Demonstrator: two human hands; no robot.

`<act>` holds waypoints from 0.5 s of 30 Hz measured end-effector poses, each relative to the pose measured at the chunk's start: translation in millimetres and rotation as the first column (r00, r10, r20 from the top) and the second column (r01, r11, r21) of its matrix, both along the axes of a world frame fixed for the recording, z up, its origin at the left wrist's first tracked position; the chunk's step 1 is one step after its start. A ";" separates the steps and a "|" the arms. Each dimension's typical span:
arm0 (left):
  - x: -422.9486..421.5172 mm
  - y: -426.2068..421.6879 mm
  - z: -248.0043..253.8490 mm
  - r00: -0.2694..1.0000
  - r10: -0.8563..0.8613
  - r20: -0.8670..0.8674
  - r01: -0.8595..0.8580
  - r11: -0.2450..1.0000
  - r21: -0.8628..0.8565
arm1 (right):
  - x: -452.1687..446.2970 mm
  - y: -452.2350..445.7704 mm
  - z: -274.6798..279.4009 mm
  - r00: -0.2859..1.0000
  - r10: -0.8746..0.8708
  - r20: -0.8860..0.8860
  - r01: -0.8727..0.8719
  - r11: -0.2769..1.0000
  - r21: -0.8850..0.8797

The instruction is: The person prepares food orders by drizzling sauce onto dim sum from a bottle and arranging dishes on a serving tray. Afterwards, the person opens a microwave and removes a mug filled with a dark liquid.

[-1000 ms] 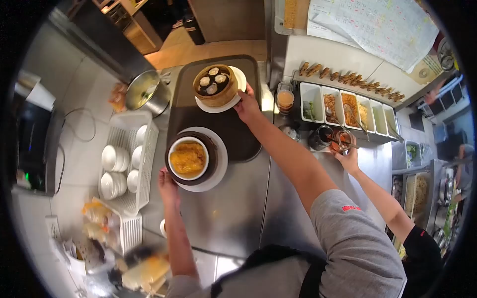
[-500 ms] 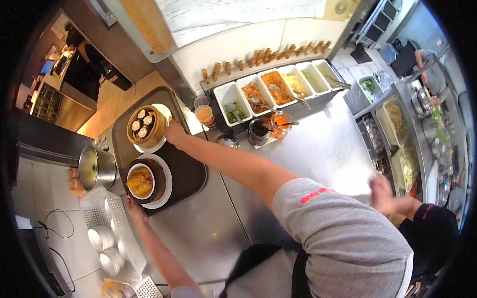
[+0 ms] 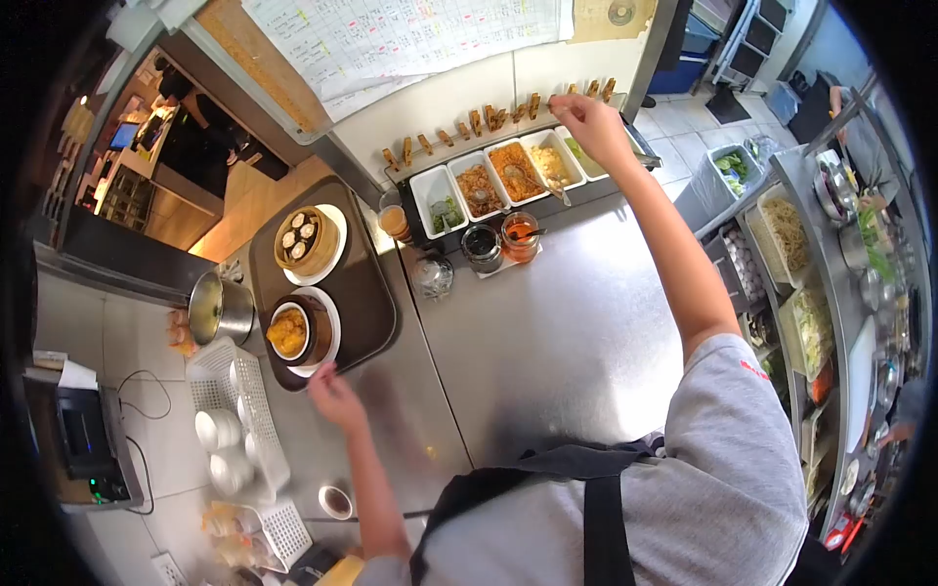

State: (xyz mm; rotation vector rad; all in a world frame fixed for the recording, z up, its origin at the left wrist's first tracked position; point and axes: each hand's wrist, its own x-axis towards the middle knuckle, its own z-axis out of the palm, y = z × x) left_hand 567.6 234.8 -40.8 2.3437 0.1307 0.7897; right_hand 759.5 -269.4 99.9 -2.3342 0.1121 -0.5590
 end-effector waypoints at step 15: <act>6.3 -37.4 -12.1 0.974 -0.029 -0.223 0.109 0.927 0.358 | 66.6 28.9 3.7 0.976 0.213 0.053 -0.185 0.929 -0.322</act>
